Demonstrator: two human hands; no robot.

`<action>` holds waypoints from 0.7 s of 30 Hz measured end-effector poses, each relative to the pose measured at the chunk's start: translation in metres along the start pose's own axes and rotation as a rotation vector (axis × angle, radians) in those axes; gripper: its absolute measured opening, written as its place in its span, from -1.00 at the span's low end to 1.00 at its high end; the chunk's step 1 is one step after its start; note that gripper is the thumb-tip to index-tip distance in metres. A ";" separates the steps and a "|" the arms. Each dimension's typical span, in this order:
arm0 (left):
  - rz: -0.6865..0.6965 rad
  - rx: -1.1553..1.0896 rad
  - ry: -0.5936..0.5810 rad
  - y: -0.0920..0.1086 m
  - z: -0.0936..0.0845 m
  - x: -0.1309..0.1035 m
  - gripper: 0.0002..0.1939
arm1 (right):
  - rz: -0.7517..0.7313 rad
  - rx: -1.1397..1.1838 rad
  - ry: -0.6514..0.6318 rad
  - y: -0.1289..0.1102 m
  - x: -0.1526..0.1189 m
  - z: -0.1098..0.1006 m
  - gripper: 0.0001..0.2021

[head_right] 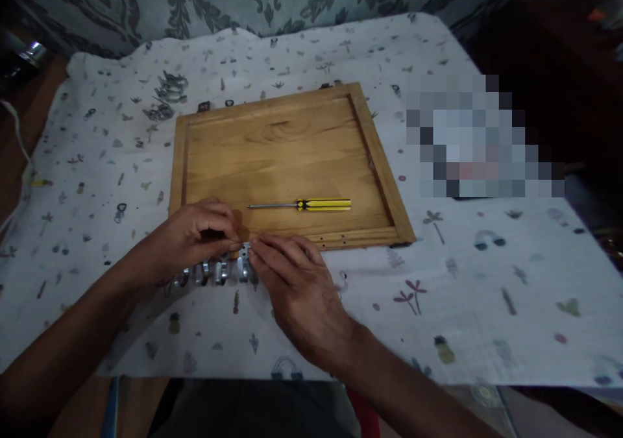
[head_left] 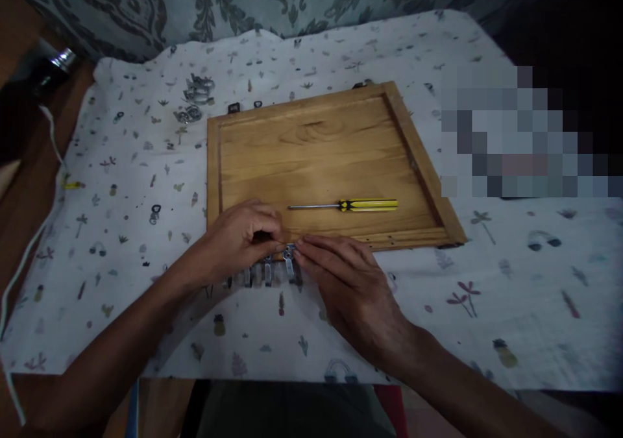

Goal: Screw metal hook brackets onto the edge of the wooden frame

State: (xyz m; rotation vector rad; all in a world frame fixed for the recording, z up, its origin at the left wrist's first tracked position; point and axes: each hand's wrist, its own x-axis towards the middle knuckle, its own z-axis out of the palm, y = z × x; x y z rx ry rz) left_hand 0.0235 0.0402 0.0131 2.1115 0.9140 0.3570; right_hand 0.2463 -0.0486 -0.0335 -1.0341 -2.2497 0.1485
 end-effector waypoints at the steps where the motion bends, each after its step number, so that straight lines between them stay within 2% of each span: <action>1: 0.006 0.003 0.003 0.000 0.000 0.000 -0.79 | -0.003 -0.013 0.008 0.000 0.000 0.001 -0.63; 11: 0.024 -0.011 -0.007 0.000 -0.001 0.000 -0.76 | -0.017 -0.071 0.011 -0.004 0.000 0.003 -0.69; 15: 0.023 -0.017 -0.013 0.001 -0.002 0.000 -0.75 | -0.045 -0.083 0.003 -0.004 0.001 0.001 -0.64; 21: -0.019 -0.012 -0.014 0.002 -0.001 -0.002 -0.76 | -0.053 -0.083 0.005 -0.004 0.004 -0.002 -0.68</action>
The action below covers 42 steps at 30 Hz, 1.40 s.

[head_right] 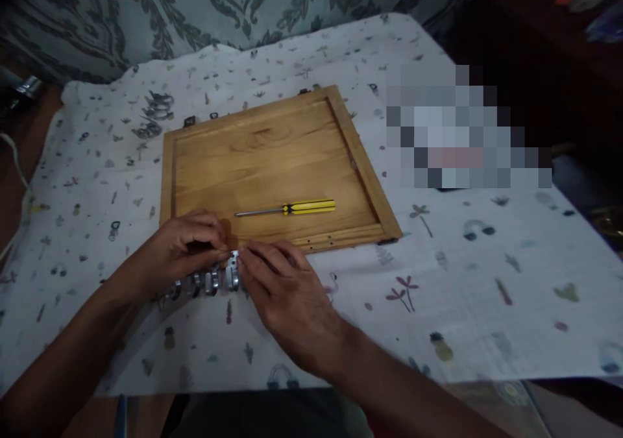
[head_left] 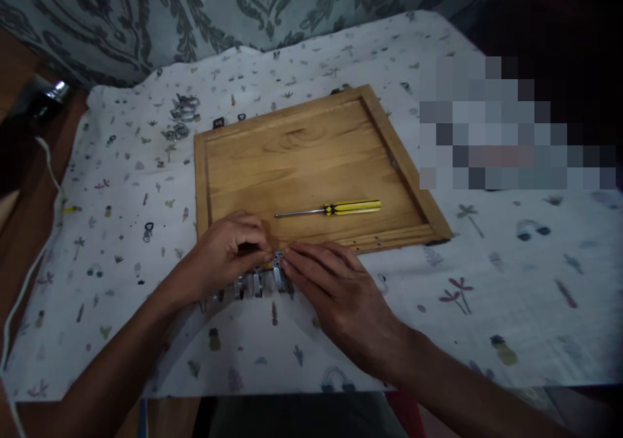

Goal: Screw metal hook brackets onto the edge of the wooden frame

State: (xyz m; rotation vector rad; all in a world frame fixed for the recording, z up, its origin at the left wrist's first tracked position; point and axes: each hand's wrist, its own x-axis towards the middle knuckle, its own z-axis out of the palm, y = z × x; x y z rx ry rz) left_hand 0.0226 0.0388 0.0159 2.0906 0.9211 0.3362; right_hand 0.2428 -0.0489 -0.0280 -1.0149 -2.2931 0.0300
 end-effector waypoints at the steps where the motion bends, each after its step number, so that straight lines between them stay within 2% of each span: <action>1: 0.000 0.002 0.002 0.000 0.000 0.000 -0.76 | 0.004 0.002 0.003 0.000 0.000 0.000 -0.67; 7: 0.029 0.010 0.005 0.000 -0.001 0.000 -0.74 | 0.069 0.043 0.021 -0.001 -0.006 0.002 -0.55; 10: 0.005 0.007 0.001 0.000 -0.001 0.000 -0.77 | 0.083 0.049 0.059 0.000 -0.008 0.004 -0.57; 18: -0.002 -0.015 0.003 -0.003 0.000 0.000 -0.78 | 0.030 0.068 0.038 0.000 -0.007 0.006 -0.51; 25: 0.040 0.002 0.001 -0.006 -0.001 0.000 -0.80 | 0.018 0.039 0.026 -0.001 -0.004 0.004 -0.54; 36: 0.018 -0.004 0.007 -0.008 0.000 0.001 -0.81 | 0.035 0.089 0.037 0.001 -0.005 0.007 -0.54; 42: 0.016 -0.020 0.011 -0.007 0.000 0.000 -0.79 | 0.071 0.154 0.071 0.004 -0.003 0.004 -0.65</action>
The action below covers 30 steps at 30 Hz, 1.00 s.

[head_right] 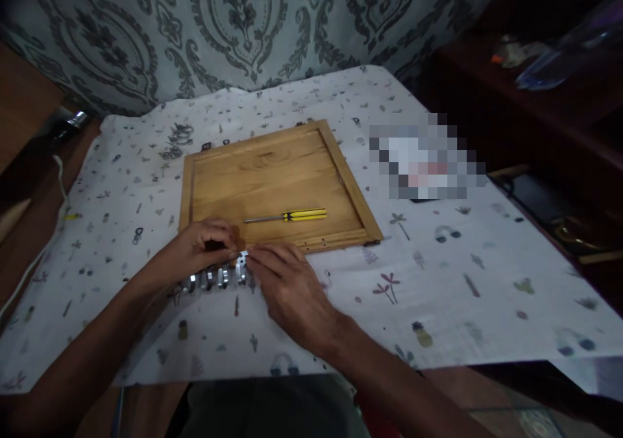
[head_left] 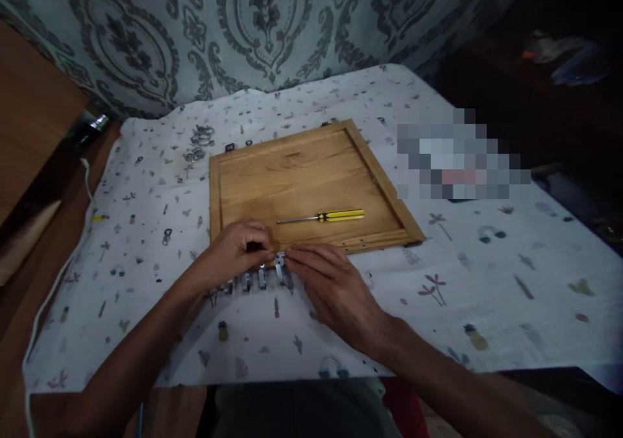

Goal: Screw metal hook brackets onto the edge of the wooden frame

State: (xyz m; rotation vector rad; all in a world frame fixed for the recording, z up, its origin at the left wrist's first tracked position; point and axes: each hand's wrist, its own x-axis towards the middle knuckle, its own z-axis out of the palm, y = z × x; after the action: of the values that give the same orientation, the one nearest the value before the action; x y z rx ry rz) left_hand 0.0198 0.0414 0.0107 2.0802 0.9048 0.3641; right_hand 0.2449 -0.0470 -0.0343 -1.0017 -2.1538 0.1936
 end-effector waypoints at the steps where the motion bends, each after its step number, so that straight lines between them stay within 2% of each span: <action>1: 0.001 -0.008 -0.003 0.000 0.000 0.000 -0.78 | 0.008 0.015 0.010 0.001 0.000 -0.001 -0.65; 5: 0.027 -0.032 0.010 -0.004 0.001 0.002 -0.84 | 0.064 0.102 0.042 0.005 0.004 -0.004 -0.65; 9: -0.025 -0.018 -0.006 -0.009 0.005 0.006 -0.87 | 0.087 0.181 0.079 0.009 0.022 -0.010 -0.76; 13: -0.068 0.032 0.017 -0.009 0.007 0.008 -0.93 | 0.033 0.287 0.076 0.008 0.064 -0.013 -0.86; 17: -0.120 0.075 0.056 -0.006 0.009 0.007 -0.96 | 0.000 0.331 0.009 -0.002 0.118 -0.003 -0.83; 20: -0.142 0.105 0.074 -0.005 0.010 0.007 -0.89 | -0.021 0.306 -0.121 -0.009 0.156 0.016 -0.77; 23: -0.135 0.120 0.029 -0.003 0.009 0.008 -0.94 | 0.013 0.155 -0.358 -0.006 0.191 0.045 -0.72; 26: -0.116 0.133 -0.012 0.000 0.005 0.008 -0.93 | 0.025 0.075 -0.416 0.003 0.224 0.081 -0.80; 29: -0.112 0.153 -0.010 0.003 0.001 0.007 -0.95 | 0.037 -0.007 -0.473 0.013 0.255 0.120 -0.78; 30: -0.111 0.158 -0.010 0.004 0.000 0.007 -0.95 | 0.039 -0.035 -0.495 0.014 0.263 0.132 -0.70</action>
State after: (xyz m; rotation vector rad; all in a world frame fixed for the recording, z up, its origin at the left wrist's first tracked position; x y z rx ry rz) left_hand 0.0266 0.0442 0.0135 2.1607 1.0678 0.2302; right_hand 0.0532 0.1716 0.0137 -1.1023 -2.5872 0.4653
